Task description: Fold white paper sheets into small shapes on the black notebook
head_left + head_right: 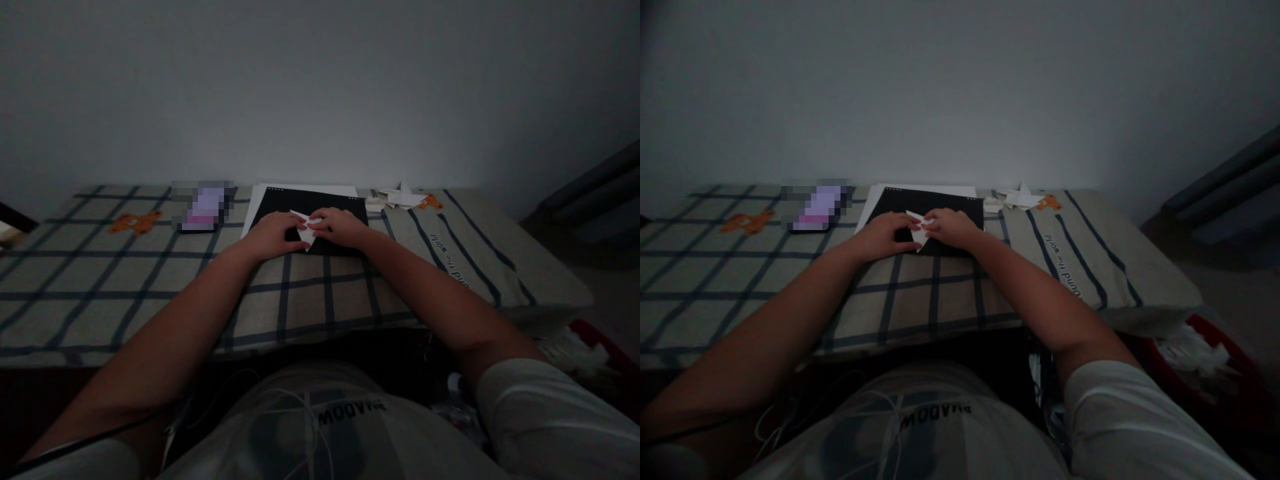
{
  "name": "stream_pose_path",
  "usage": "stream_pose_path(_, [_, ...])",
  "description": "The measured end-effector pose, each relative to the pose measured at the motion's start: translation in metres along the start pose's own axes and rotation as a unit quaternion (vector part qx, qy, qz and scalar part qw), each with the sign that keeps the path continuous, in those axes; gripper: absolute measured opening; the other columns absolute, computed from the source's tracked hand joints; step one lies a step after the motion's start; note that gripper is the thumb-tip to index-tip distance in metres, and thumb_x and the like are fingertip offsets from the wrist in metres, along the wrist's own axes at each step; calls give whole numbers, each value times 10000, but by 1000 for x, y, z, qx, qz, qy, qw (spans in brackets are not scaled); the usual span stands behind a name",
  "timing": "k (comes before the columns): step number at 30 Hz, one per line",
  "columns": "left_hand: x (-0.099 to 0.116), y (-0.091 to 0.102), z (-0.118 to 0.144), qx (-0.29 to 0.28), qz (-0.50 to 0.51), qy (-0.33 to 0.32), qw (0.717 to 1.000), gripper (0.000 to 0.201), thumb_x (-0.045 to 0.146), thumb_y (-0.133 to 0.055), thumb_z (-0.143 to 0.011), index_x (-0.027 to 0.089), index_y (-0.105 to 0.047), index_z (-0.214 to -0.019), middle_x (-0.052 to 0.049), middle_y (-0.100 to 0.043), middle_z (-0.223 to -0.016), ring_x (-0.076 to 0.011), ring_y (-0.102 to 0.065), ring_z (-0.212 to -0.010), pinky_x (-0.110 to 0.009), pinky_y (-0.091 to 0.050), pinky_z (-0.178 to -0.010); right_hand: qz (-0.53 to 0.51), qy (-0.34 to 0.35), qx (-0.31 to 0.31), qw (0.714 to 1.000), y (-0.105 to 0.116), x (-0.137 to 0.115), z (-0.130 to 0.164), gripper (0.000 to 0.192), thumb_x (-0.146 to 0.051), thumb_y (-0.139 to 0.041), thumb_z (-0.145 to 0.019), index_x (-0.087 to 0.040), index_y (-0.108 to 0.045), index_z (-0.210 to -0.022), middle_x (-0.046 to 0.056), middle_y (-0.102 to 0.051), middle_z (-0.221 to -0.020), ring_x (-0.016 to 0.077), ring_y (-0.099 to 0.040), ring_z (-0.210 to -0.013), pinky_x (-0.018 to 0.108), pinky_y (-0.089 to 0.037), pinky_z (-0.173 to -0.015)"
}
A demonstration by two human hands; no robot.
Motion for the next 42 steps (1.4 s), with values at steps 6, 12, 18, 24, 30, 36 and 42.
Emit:
stream_pose_path(6, [5, 4, 4, -12, -12, 6, 1000, 419, 531, -652, -864, 251, -734, -1165, -70, -694, -1365, -312, -615, -1291, -597, -292, -1203, 13, -2, 13, 1000, 4, -7, 4, 369, -422, -547, -1020, -269, -706, -1315, 82, -580, -1503, 283, -522, -1367, 459, -422, -1078])
stream_pose_path(12, [1, 1, 4, -58, -21, 20, 998, 398, 535, -507, -961, 299, -764, -1152, -33, -681, -1393, -274, -577, -1360, -628, -213, -1233, 67, -10, 2, 998, 4, -15, 2, 369, -368, -464, -1052, -262, -756, -1250, 48, -631, -1467, 261, -638, -1257, 384, -477, -1012])
stream_pose_path(18, [-8, -4, 2, -41, -11, 37, 998, 323, 474, -528, -968, 325, -793, -1079, -7, -702, -1357, -275, -622, -1311, -591, -296, -1219, 88, -31, 4, 996, 7, -13, 4, 344, -451, -535, -1013, -309, -768, -1222, 30, -748, -1280, 246, -720, -1061, 353, -516, -878])
stream_pose_path(24, [-12, -5, 1, -2, -9, 48, 999, 268, 447, -553, -962, 345, -791, -1030, 26, -718, -1325, -269, -659, -1258, -561, -366, -1182, 112, -14, 14, 993, 10, -20, 7, 337, -418, -510, -1021, -290, -758, -1209, 38, -746, -1272, 269, -720, -1030, 368, -521, -826])
stream_pose_path(30, [-13, -4, -2, 32, -60, 66, 995, 275, 454, -571, -960, 338, -799, -1059, 0, -775, -1206, -295, -730, -1084, -502, -473, -1081, 117, -59, 14, 991, 10, -25, 7, 419, -500, -413, -1053, -284, -734, -1214, 67, -769, -1174, 264, -719, -987, 350, -510, -802])
stream_pose_path(36, [-14, -4, 0, 7, -22, 68, 997, 260, 437, -644, -929, 315, -765, -1123, -26, -761, -1245, -302, -693, -1180, -614, -299, -1200, 85, -80, 19, 993, 9, -23, 5, 395, -556, -487, -1021, -284, -739, -1158, 63, -767, -1142, 249, -711, -968, 324, -486, -791])
stream_pose_path(42, [-12, -4, 3, -28, 1, 60, 998, 293, 470, -710, -878, 336, -744, -1137, -21, -730, -1312, -314, -642, -1264, -669, -195, -1223, 32, -30, 15, 999, 8, -31, 11, 300, -511, -587, -990, -262, -710, -1106, 36, -734, -1209, 216, -683, -1013, 288, -454, -787])
Point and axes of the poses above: each hand's wrist, its own z-axis away from the middle knuckle, its own y-axis out of the back of the hand, x = y × z, the point moved 8 cm from there along -z, towards the middle knuckle
